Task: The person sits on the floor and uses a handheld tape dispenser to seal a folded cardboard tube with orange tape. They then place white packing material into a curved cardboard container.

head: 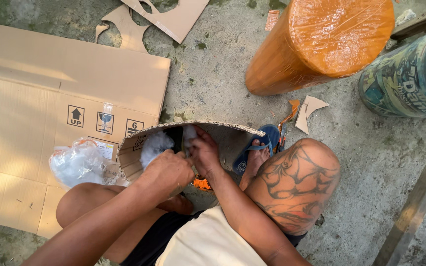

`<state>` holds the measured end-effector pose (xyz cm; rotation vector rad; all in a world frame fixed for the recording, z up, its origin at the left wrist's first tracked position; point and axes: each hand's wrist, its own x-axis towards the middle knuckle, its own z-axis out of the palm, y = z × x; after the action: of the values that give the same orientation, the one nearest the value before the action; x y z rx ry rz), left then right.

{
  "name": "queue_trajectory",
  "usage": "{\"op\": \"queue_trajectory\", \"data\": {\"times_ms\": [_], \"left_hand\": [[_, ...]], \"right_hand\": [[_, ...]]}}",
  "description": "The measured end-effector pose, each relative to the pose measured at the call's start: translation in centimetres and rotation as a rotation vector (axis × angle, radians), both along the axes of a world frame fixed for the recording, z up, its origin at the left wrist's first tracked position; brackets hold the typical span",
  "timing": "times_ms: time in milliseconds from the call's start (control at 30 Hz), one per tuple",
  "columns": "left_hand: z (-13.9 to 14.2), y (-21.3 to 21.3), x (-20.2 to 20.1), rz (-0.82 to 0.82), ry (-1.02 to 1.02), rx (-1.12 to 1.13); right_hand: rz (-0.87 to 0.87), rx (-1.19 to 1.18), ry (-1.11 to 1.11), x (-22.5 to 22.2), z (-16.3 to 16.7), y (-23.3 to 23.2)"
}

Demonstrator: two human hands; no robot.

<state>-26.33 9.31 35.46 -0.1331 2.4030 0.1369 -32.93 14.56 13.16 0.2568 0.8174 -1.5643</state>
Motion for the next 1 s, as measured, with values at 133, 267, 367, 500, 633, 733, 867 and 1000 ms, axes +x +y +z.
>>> {"op": "queue_trajectory", "data": {"times_ms": [133, 267, 367, 500, 633, 733, 867, 1000], "left_hand": [[-0.5, 0.1, 0.4, -0.003, -0.049, 0.035], [-0.5, 0.2, 0.8, 0.024, -0.021, 0.043], [-0.2, 0.0, 1.0, 0.055, -0.016, 0.018], [0.1, -0.4, 1.3, 0.11, -0.095, -0.047], [0.0, -0.8, 1.6, 0.239, 0.052, -0.074], [0.1, -1.1, 1.7, 0.282, 0.077, -0.053], [0.8, -1.7, 1.7, 0.373, 0.16, -0.067], [1.4, -2.3, 1.7, 0.424, 0.169, -0.1]], "right_hand": [[0.071, 0.123, 0.217, 0.6, -0.8, -0.3], [0.217, 0.088, 0.26, 1.3, -2.6, -0.2], [0.278, 0.018, 0.348, 1.7, -3.0, -0.2], [0.309, 0.236, 0.87, 1.4, -2.2, -0.2], [0.254, 0.042, 1.207, 0.9, -1.5, 0.3], [0.074, -0.141, 1.783, 0.8, -1.7, 0.6], [0.254, 0.122, 1.158, 0.3, -2.0, 0.4], [0.192, 0.147, 0.916, -0.7, 0.8, 1.2]]}}
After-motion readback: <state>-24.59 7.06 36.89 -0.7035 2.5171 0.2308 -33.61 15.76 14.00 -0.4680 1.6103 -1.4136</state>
